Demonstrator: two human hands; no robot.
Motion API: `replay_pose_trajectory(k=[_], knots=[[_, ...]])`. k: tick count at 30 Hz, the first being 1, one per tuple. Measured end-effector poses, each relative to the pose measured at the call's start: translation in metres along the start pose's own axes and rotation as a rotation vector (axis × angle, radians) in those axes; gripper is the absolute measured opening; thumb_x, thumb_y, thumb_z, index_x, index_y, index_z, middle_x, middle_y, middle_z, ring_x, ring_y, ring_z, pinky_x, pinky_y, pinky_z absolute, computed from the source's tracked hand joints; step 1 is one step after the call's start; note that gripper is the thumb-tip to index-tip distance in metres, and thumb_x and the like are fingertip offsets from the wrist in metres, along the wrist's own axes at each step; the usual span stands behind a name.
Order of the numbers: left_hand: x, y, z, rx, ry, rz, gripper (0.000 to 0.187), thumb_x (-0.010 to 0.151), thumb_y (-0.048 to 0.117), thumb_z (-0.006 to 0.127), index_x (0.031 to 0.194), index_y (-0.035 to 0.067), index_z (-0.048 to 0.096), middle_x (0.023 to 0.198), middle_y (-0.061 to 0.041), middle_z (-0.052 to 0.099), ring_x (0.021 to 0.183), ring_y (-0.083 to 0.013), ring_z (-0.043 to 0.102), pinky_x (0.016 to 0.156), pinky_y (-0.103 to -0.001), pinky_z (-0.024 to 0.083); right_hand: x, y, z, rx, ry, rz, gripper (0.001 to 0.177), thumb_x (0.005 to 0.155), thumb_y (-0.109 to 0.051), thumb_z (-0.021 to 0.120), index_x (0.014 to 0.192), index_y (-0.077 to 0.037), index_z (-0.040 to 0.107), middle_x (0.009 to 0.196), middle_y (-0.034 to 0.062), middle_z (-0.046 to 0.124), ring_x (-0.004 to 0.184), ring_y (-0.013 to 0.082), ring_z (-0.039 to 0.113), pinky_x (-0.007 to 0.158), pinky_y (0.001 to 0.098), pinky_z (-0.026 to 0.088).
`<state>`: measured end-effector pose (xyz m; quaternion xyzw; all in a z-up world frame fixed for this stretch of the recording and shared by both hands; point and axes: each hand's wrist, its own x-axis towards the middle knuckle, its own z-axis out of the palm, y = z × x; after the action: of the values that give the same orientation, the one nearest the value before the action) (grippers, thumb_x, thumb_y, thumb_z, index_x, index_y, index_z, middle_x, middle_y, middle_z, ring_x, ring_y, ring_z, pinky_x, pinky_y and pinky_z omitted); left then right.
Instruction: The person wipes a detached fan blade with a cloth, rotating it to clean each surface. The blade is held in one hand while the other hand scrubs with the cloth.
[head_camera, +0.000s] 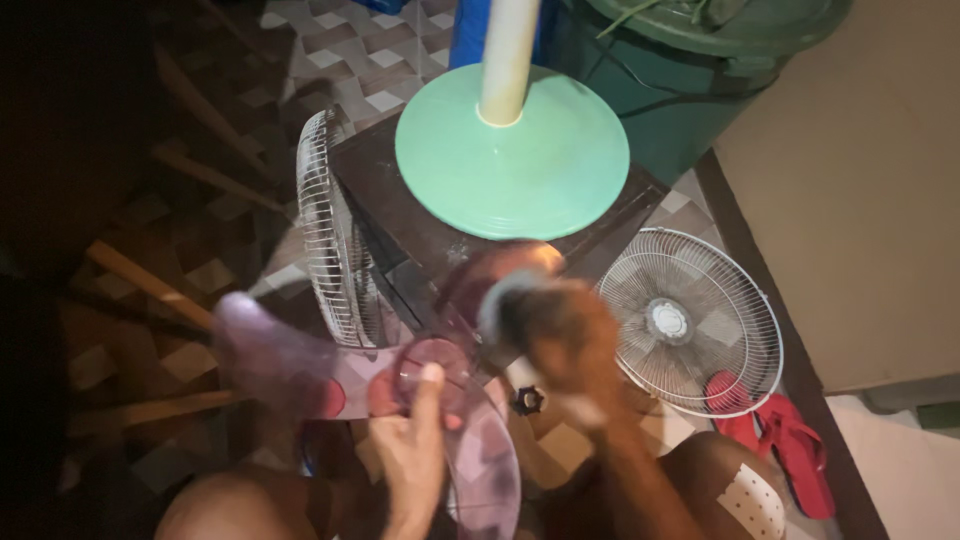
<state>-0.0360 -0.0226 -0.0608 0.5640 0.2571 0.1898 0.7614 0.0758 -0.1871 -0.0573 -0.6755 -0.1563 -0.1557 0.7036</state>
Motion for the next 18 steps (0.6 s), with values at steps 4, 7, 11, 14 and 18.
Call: replay_pose_trajectory(k=[4, 7, 11, 14, 18], knots=[[0.009, 0.002, -0.010, -0.023, 0.039, 0.012, 0.030, 0.093, 0.023, 0.068, 0.115, 0.001, 0.066, 0.089, -0.005, 0.073, 0.061, -0.0082, 0.061, 0.049, -0.024, 0.049, 0.017, -0.022, -0.019, -0.419, 0.120, -0.243, 0.015, 0.096, -0.002, 0.069, 0.112, -0.002, 0.066, 0.102, 0.0134, 0.069, 0.094, 0.0214, 0.066, 0.085, 0.0303, 0.053], [0.005, 0.003, -0.011, 0.043, 0.045, -0.092, 0.031, 0.092, 0.024, 0.068, 0.115, 0.004, 0.067, 0.085, -0.006, 0.073, 0.056, -0.0116, 0.060, 0.047, -0.025, 0.048, 0.031, -0.045, -0.015, -0.619, 0.129, -0.337, 0.018, 0.093, 0.000, 0.070, 0.111, 0.001, 0.069, 0.108, 0.0162, 0.070, 0.101, 0.0258, 0.068, 0.088, 0.0340, 0.053], [-0.001, 0.001, -0.007, -0.104, -0.015, -0.065, 0.031, 0.090, 0.023, 0.069, 0.114, 0.003, 0.068, 0.091, -0.003, 0.075, 0.069, -0.0064, 0.066, 0.053, -0.023, 0.055, 0.036, -0.058, 0.004, -0.873, -0.060, -0.336, 0.012, 0.089, 0.000, 0.071, 0.100, -0.005, 0.074, 0.102, 0.0119, 0.074, 0.092, 0.0326, 0.067, 0.082, 0.0411, 0.054], [-0.003, 0.002, -0.004, -0.041, -0.017, -0.152, 0.032, 0.086, 0.023, 0.071, 0.112, 0.006, 0.068, 0.091, 0.000, 0.074, 0.067, -0.0057, 0.065, 0.045, -0.024, 0.052, 0.035, -0.056, 0.018, -0.985, -0.068, -0.267, 0.013, 0.083, -0.006, 0.075, 0.096, -0.007, 0.074, 0.094, 0.0132, 0.072, 0.086, 0.0368, 0.066, 0.076, 0.0452, 0.053], [-0.005, 0.001, -0.004, -0.028, -0.031, -0.134, 0.029, 0.088, 0.024, 0.072, 0.112, 0.007, 0.068, 0.089, -0.001, 0.072, 0.065, -0.0056, 0.061, 0.044, -0.022, 0.049, 0.029, -0.048, 0.032, -0.683, -0.130, -0.544, 0.013, 0.091, -0.009, 0.068, 0.101, -0.006, 0.061, 0.105, 0.0095, 0.073, 0.095, 0.0331, 0.068, 0.087, 0.0439, 0.054]])
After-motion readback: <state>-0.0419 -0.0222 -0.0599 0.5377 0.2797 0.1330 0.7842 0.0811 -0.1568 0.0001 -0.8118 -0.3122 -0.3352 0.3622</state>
